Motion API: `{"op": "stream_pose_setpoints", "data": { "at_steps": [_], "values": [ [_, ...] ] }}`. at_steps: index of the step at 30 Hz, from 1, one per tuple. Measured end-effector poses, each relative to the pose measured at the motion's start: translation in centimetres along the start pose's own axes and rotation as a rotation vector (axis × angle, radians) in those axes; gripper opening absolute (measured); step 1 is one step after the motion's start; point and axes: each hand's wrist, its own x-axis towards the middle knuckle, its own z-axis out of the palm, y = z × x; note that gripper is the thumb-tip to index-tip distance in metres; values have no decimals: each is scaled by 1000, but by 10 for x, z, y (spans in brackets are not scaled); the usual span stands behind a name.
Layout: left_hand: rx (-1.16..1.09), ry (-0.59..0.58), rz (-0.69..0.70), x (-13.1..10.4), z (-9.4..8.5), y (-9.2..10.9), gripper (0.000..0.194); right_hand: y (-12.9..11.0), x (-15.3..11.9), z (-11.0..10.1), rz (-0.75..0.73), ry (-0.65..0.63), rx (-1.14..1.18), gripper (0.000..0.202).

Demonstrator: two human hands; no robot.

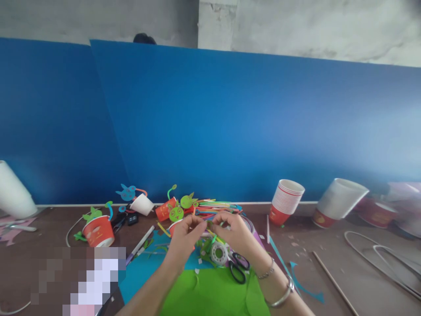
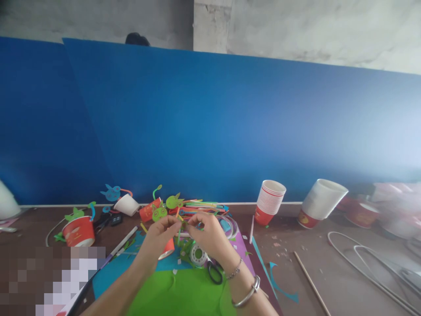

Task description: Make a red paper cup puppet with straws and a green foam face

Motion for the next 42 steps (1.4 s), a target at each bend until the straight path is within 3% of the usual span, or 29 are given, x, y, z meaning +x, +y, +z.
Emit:
{"op": "stream_pose_setpoints", "data": {
  "at_steps": [3,7,10,13,16,18,21,24,27,30,33,39,42],
  "values": [
    [-19,-33,-21,-2,1,-1,27,-2,0,0,83,-24,109,12],
    [-290,-118,-115,-5,6,-4,31,0,-2,1,165,-84,430,21],
    [-211,-92,-127,0,4,-6,31,7,0,1,138,-19,449,22],
    [71,105,39,13,-12,-5,37,16,5,-1,78,186,256,22],
    [561,350,202,28,-40,-3,30,21,7,-5,68,236,151,23],
    [999,378,153,34,-59,-2,26,20,6,-6,67,227,110,20],
    [1354,293,-138,39,-79,-5,34,18,6,-5,52,216,43,14],
    [1336,243,-201,43,-88,-13,35,18,5,3,55,155,-10,11],
    [1252,198,-224,49,-90,-20,32,24,4,20,90,-16,14,9],
    [1169,153,-219,53,-86,-23,34,32,2,39,125,-213,74,9],
    [1098,131,-179,52,-77,-22,33,37,0,50,136,-307,88,10],
    [961,135,-41,42,-56,-24,38,27,-4,32,176,-362,21,16],
    [670,117,64,39,-45,-28,35,16,-6,15,129,-302,-111,12]
  ]
}}
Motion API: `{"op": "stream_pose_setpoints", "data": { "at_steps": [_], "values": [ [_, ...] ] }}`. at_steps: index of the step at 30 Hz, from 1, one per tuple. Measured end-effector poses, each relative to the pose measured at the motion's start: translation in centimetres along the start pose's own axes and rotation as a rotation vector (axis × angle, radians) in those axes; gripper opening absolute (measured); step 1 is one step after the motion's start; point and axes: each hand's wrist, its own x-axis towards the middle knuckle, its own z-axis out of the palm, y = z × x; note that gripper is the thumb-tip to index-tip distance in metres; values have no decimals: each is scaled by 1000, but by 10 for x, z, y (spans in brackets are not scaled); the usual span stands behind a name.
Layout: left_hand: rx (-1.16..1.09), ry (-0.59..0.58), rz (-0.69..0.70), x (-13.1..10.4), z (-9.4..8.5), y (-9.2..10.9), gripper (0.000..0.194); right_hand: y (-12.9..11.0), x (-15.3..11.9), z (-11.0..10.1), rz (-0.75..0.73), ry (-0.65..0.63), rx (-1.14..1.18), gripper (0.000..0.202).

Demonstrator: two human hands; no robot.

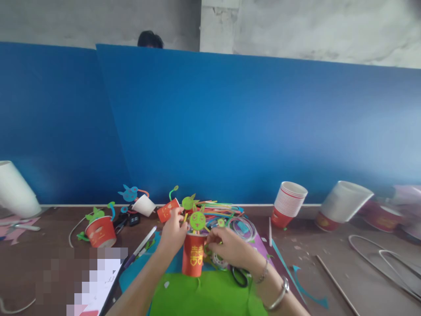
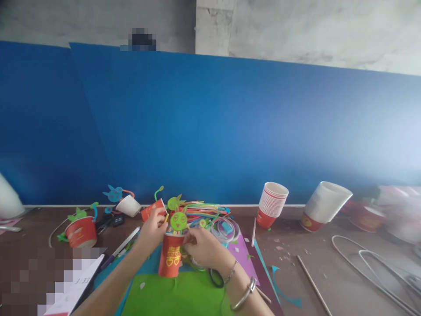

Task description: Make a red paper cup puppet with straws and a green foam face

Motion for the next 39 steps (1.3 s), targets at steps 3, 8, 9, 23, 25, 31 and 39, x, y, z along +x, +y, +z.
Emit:
{"op": "stream_pose_setpoints", "data": {
  "at_steps": [3,8,9,23,25,31,39],
  "values": [
    [-348,-56,8,-4,11,6,26,-9,-3,-10,-39,140,-41,14],
    [-609,-125,-56,-19,18,27,31,-15,1,-7,-119,375,150,14],
    [-621,-130,-67,-22,17,32,33,-14,3,-6,-121,397,164,14],
    [-682,-232,-76,-34,20,45,23,-6,8,-1,-138,463,50,15],
    [-696,-242,-85,-34,20,45,24,-8,7,-2,-148,466,41,15],
    [-729,-231,-100,-36,19,48,27,-12,5,-1,-133,475,44,14],
    [-703,-138,-22,-36,24,43,17,-15,2,0,-298,534,38,19]
  ]
}}
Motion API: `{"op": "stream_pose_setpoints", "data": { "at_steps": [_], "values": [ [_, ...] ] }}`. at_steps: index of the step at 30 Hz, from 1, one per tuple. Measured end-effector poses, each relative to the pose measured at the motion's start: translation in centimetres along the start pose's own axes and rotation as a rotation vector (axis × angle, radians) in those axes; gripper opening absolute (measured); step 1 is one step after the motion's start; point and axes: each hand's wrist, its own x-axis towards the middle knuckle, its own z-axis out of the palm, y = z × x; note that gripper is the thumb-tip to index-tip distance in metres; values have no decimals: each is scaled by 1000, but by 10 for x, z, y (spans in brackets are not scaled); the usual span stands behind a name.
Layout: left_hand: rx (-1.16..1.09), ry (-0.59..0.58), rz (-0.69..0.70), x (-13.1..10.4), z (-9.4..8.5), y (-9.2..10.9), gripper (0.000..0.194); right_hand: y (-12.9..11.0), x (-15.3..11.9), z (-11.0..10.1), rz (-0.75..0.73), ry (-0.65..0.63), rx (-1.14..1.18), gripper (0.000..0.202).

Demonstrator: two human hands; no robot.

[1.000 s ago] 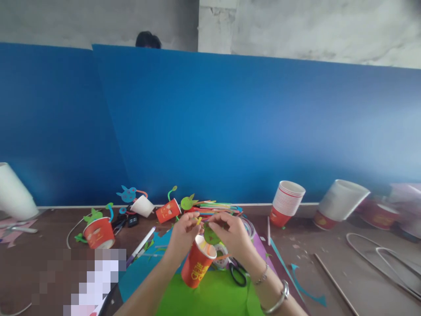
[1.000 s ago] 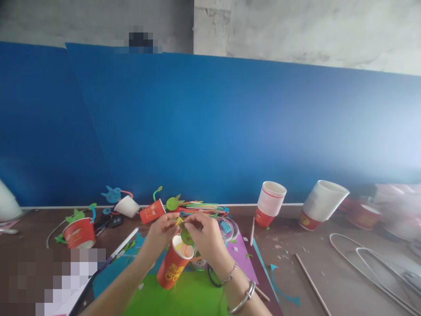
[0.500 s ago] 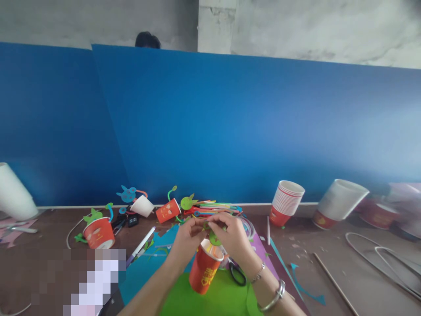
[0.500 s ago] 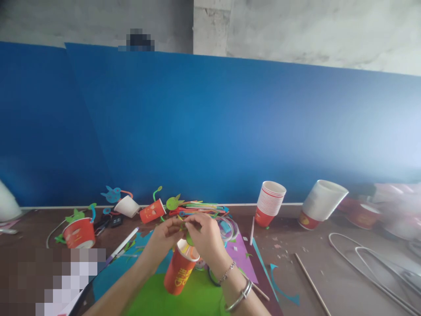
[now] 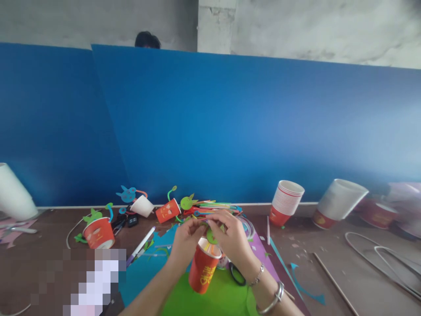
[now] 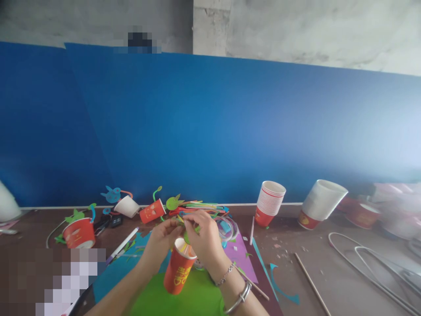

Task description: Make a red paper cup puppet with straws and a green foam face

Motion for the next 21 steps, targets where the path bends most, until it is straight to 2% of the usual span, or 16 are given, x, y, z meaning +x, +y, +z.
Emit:
{"op": "stream_pose_setpoints", "data": {
  "at_steps": [3,6,8,10,13,15,17,21],
  "values": [
    [-39,34,-37,1,-1,-3,19,-8,1,-11,-13,62,15,21],
    [-119,119,-93,4,-5,-6,24,-11,3,-25,86,47,28,20],
    [-178,195,-112,8,-8,-8,27,-8,3,-36,185,-78,44,26],
    [-221,247,-121,11,-11,-12,31,-1,2,-45,283,-283,18,36],
    [-252,263,-115,13,-14,-16,35,16,0,-54,407,-558,-116,44],
    [-266,268,-110,14,-14,-17,37,29,0,-54,470,-650,-186,47],
    [-284,282,-109,14,-14,-18,38,42,3,-50,477,-609,-150,47],
    [-316,295,-119,12,-12,-15,37,56,10,-36,442,-373,98,30]
  ]
}}
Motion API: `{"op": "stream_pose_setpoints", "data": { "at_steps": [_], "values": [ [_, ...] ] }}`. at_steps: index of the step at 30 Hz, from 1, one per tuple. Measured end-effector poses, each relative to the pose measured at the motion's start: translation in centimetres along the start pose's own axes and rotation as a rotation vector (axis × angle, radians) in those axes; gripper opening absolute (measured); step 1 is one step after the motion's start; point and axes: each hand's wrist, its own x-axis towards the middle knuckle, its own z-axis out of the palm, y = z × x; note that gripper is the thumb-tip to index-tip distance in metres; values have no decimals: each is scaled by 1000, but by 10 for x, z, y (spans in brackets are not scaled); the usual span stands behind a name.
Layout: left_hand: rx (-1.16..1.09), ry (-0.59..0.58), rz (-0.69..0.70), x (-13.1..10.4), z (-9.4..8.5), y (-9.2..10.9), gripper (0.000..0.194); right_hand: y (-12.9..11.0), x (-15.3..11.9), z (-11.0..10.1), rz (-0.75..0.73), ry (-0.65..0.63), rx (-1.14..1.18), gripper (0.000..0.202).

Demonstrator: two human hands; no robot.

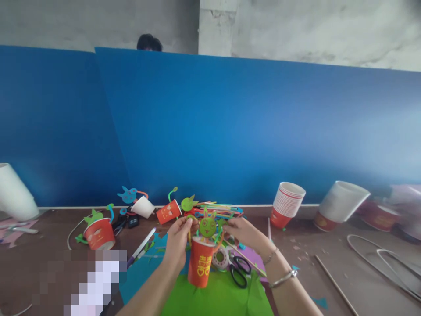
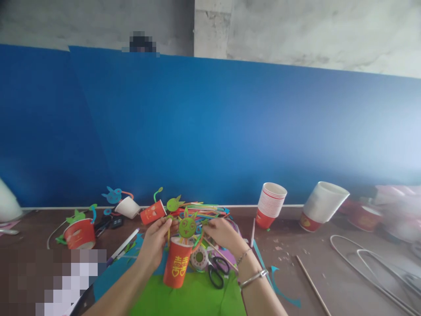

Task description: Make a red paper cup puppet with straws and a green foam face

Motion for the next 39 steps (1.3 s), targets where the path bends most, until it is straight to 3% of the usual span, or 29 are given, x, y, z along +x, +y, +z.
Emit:
{"op": "stream_pose_setpoints", "data": {
  "at_steps": [6,11,19,29,39],
  "values": [
    [-6,-141,-2,-5,5,4,32,-12,0,12,20,14,158,25],
    [87,-227,0,-5,3,3,28,-13,3,18,-31,22,125,22],
    [98,-229,17,-2,1,7,25,-9,7,17,-51,21,53,17],
    [198,-324,18,1,-3,11,21,-18,1,21,-104,16,-126,16],
    [369,-258,88,5,-4,8,20,-22,-3,22,-206,134,-327,19]
  ]
}}
